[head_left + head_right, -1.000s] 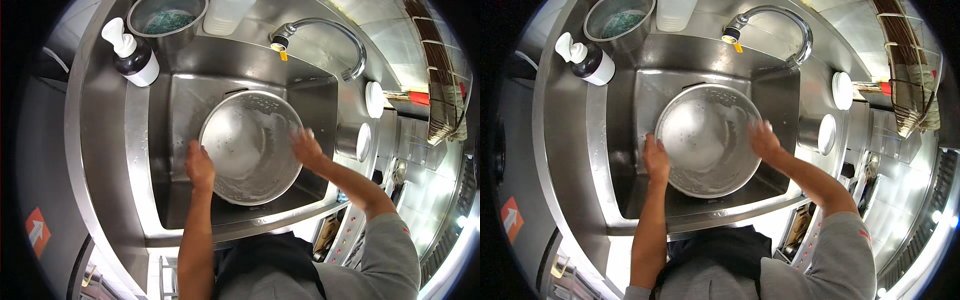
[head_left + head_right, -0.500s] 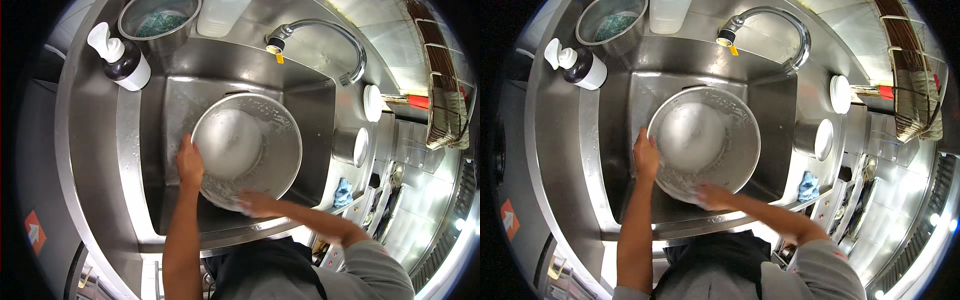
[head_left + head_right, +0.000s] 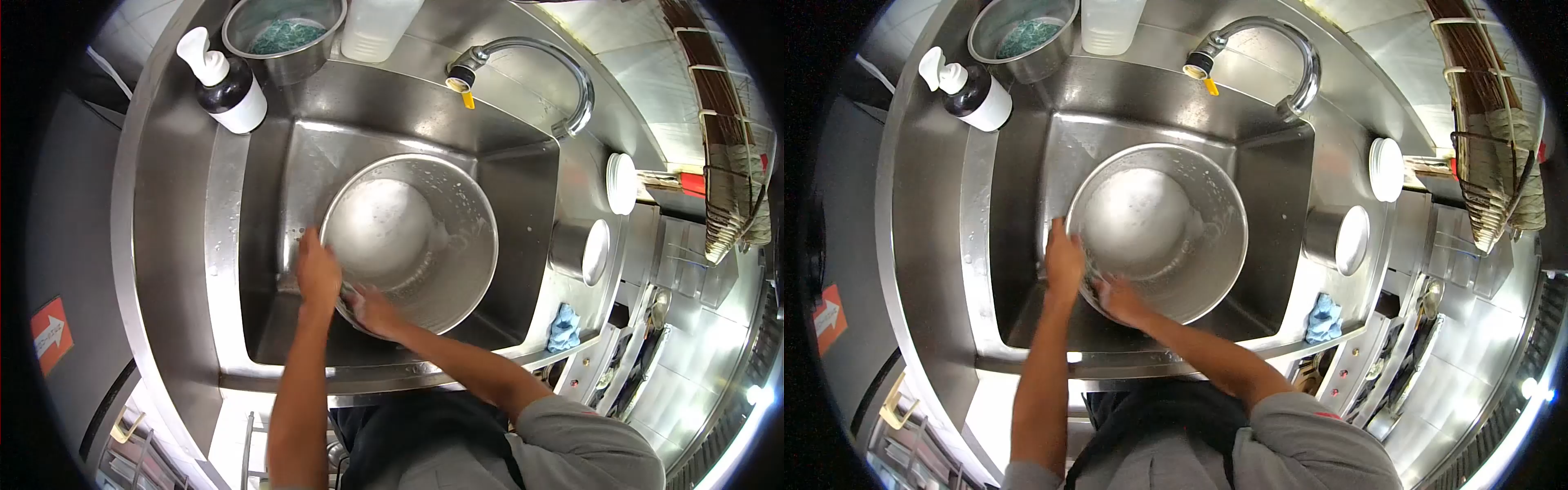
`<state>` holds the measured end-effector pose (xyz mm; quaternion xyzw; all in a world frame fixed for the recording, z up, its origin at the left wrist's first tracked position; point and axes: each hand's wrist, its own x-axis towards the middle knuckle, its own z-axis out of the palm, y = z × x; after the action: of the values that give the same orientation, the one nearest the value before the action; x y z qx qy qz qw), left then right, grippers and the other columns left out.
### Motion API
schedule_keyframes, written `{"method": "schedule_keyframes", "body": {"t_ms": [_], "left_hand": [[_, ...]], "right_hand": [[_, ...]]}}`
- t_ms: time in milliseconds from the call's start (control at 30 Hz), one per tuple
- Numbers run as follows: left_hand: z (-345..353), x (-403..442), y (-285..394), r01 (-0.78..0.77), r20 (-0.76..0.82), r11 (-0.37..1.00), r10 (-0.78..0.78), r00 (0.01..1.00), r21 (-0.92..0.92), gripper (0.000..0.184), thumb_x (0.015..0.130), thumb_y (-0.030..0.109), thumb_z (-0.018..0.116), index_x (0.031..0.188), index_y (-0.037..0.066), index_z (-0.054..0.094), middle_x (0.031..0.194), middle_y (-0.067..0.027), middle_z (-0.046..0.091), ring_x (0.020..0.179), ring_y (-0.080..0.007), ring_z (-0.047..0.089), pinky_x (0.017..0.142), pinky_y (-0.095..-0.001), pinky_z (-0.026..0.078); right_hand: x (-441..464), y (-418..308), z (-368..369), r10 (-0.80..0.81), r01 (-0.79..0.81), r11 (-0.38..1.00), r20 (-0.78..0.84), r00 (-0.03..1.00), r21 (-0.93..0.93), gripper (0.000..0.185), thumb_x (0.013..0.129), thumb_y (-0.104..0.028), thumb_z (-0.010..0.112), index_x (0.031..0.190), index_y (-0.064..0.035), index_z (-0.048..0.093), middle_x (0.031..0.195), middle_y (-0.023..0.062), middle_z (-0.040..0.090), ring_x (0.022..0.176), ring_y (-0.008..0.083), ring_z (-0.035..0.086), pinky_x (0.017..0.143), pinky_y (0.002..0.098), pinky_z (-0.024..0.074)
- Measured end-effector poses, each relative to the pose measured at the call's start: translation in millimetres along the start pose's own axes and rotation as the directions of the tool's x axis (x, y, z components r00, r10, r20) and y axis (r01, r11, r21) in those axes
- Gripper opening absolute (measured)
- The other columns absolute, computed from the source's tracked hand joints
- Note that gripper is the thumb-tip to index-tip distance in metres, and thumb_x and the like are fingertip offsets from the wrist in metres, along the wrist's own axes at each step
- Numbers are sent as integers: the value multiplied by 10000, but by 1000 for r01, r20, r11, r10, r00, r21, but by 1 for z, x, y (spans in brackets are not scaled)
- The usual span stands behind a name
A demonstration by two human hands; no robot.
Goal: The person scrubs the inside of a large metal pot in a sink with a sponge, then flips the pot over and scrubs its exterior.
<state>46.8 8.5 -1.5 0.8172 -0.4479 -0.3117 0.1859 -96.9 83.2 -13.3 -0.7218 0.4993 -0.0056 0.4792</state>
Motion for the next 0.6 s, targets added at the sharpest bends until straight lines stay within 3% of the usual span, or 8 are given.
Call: {"method": "schedule_keyframes", "body": {"t_ms": [67, 133, 233, 300, 367, 433, 500, 600], "left_hand": [[-14, -25, 12, 71, 11, 996, -71, 997, -46, 365, 908, 54, 528, 1264, 82, 454, 1208, -223, 535, 1086, -394, 562, 893, -478, 471], [-21, -27, 17, 99, 0, 991, -99, 995, -94, 391, 920, 30, 495, 1302, 76, 427, 1177, -224, 553, 1076, -397, 566, 882, -488, 472], [-18, -11, 2, 7, -36, 995, -11, 999, -96, 413, 920, 33, 498, 1320, 96, 422, 1141, -221, 578, 1038, -405, 583, 868, -496, 476], [-14, -11, 5, -53, -51, 996, 49, 997, -69, 414, 918, 37, 504, 1319, 105, 429, 1124, -218, 588, 1024, -406, 590, 863, -494, 480], [-10, -3, 9, -113, -89, 993, 109, 990, -36, 416, 916, 40, 511, 1318, 114, 435, 1106, -215, 598, 1010, -407, 597, 859, -491, 483], [-9, 2, 12, -78, -33, 994, 75, 997, -73, 412, 913, 51, 522, 1312, 125, 452, 1134, -209, 596, 1016, -403, 600, 859, -490, 489], [-13, 6, 11, -83, -45, 995, 80, 996, -53, 411, 912, 60, 528, 1311, 132, 462, 1151, -198, 600, 1043, -396, 594, 865, -485, 493], [-12, 5, 14, -49, -4, 999, 49, 999, -21, 407, 912, 72, 541, 1311, 124, 477, 1173, -197, 599, 1046, -395, 594, 870, -471, 494]], "right_hand": [[6, -15, -9, 108, -75, 971, -138, 985, 226, 369, 896, -206, 475, 1214, -45, 569, 1282, 240, 528, 1221, 406, 463, 997, 514, 379], [-9, 15, -30, -108, 236, 948, 482, 869, -214, 388, 942, -235, 439, 1259, -35, 538, 1372, 222, 459, 1285, 410, 401, 1055, 506, 349], [-42, 75, -116, 14, 208, 933, 610, 792, -292, 471, 921, -257, 495, 1348, -60, 475, 1426, 177, 409, 1328, 353, 377, 1124, 517, 258], [14, 39, -205, 588, 401, 233, 457, 668, -886, 529, 927, -386, 516, 1382, -119, 477, 1446, 68, 420, 1294, 315, 401, 1113, 441, 274], [72, 83, -208, 278, 435, -54, 405, 871, -899, 442, 929, -329, 492, 1298, -98, 567, 1444, 61, 408, 1292, 349, 385, 1138, 464, 221], [150, 171, -141, -77, 248, 247, 236, 969, -937, 386, 927, -273, 483, 1240, -88, 609, 1411, 71, 430, 1305, 351, 360, 1147, 509, 184], [219, 250, -39, -299, 270, 667, 83, 951, -695, 324, 920, -231, 482, 1164, -100, 650, 1399, 80, 433, 1329, 369, 328, 1133, 540, 215], [197, 148, -18, -449, 392, 697, 60, 891, -600, 291, 902, -232, 514, 1141, -152, 659, 1419, 89, 408, 1346, 394, 300, 1085, 606, 262]]}}
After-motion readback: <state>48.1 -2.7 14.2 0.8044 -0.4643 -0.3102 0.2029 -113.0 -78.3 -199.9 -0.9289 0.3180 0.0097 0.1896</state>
